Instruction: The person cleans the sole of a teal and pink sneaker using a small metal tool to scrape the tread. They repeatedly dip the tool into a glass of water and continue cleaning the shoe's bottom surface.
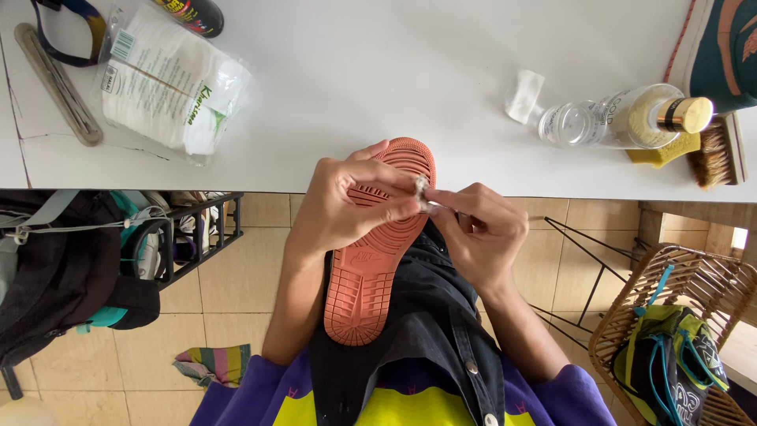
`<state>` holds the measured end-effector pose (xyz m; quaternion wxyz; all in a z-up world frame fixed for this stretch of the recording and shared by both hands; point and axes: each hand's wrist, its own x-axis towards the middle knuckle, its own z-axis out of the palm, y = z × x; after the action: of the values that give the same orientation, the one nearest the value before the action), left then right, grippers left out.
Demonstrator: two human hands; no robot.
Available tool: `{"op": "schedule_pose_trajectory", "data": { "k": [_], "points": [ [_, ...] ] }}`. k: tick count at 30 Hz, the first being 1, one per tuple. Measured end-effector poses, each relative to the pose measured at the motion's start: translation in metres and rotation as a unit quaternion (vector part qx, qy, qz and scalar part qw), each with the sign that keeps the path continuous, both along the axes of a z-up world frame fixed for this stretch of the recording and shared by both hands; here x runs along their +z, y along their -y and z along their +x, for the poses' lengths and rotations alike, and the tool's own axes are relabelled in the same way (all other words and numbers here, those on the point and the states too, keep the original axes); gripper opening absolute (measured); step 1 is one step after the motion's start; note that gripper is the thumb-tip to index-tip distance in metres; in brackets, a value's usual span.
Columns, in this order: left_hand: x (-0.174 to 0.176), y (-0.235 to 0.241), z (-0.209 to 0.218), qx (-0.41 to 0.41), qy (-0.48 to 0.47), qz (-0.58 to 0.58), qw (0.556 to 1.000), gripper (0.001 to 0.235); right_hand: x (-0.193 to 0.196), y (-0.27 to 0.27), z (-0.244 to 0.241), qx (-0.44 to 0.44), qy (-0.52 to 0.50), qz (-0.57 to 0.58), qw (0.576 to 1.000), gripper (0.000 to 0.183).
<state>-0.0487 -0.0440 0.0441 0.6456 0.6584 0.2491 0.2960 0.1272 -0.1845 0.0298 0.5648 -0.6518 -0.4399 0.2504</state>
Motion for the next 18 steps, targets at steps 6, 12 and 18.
{"op": "schedule_pose_trajectory", "data": {
  "k": [6, 12, 18],
  "points": [
    [-0.004, -0.001, -0.002, -0.004, -0.017, -0.007, 1.0, 0.018, 0.006, -0.002, 0.0, 0.062, 0.045, -0.011, 0.997, 0.03],
    [-0.003, -0.002, -0.005, -0.009, -0.022, -0.018, 1.0, 0.018, 0.008, -0.006, -0.009, 0.003, 0.19, 0.038, 0.981, 0.013],
    [0.0, -0.005, -0.008, -0.005, -0.031, -0.006, 0.999, 0.018, 0.006, -0.008, -0.012, -0.023, 0.226, 0.038, 0.973, 0.01]
  ]
}}
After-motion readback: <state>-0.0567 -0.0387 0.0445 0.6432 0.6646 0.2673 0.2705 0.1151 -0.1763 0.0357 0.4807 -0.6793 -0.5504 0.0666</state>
